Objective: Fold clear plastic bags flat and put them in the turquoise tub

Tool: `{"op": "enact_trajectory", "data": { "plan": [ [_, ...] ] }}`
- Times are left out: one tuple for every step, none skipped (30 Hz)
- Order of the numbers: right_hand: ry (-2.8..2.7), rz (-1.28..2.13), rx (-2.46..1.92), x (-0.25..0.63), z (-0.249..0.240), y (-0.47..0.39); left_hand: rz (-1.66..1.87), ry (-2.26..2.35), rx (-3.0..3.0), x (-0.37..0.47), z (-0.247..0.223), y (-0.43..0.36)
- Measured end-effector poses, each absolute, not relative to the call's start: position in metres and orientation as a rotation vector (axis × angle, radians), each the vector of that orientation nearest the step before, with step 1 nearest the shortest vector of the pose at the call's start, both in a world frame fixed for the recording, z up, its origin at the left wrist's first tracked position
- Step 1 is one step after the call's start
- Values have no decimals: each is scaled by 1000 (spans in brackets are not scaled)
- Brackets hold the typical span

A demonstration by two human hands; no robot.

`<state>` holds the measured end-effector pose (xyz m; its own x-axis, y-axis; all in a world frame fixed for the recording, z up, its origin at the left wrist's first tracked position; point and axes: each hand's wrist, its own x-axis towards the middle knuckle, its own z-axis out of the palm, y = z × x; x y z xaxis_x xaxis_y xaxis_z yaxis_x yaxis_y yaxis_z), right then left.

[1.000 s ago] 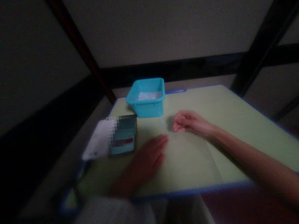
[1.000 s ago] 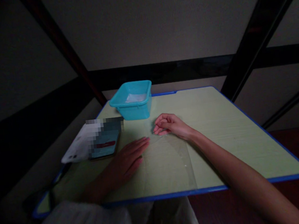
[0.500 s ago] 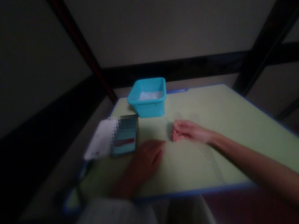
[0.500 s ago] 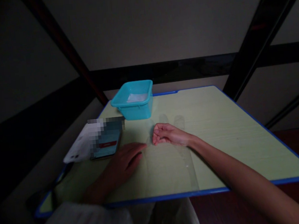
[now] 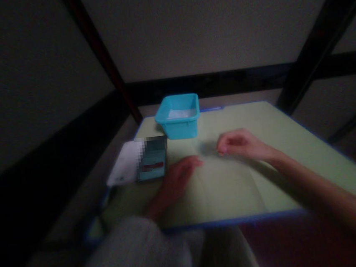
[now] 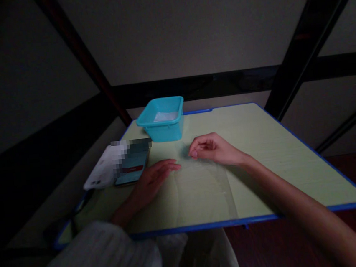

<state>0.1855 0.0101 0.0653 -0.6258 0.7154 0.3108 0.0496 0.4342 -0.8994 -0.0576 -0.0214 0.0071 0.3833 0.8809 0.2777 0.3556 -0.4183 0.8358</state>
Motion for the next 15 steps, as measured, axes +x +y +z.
{"op": "enact_trajectory", "data": {
  "plan": [
    [-2055,1120,-688,190,69,2,996,1020,1892,-56,6,-16],
    [-2122,1026,-725,194,71,-7,1017,976,1826,-55,6,-11],
    [-2198,938,-747,199,72,-16,1024,935,1763,-53,5,-6],
    [-2278,865,-762,202,72,-27,1023,896,1705,-50,4,-1],
    [-2351,823,-772,206,72,-37,1011,863,1649,-48,4,4],
    [-2405,794,-774,209,71,-46,990,835,1598,-45,2,8],
    [-2453,775,-786,213,70,-55,964,815,1558,-43,1,12],
    [-2492,766,-797,216,69,-63,936,805,1533,-40,-1,15],
    [-2524,755,-806,219,68,-70,910,802,1524,-38,-3,16],
    [-2553,743,-816,222,67,-75,888,804,1530,-37,-5,17],
    [-2580,724,-828,225,65,-80,872,806,1544,-36,-7,18],
    [-2607,695,-843,228,64,-84,867,807,1557,-36,-7,18],
    [-2635,650,-861,231,62,-88,874,807,1560,-36,-7,17],
    [-2663,587,-883,233,59,-91,883,801,1550,-36,-5,16],
    [-2690,507,-908,235,56,-94,899,794,1530,-37,-3,14]
  ]
}}
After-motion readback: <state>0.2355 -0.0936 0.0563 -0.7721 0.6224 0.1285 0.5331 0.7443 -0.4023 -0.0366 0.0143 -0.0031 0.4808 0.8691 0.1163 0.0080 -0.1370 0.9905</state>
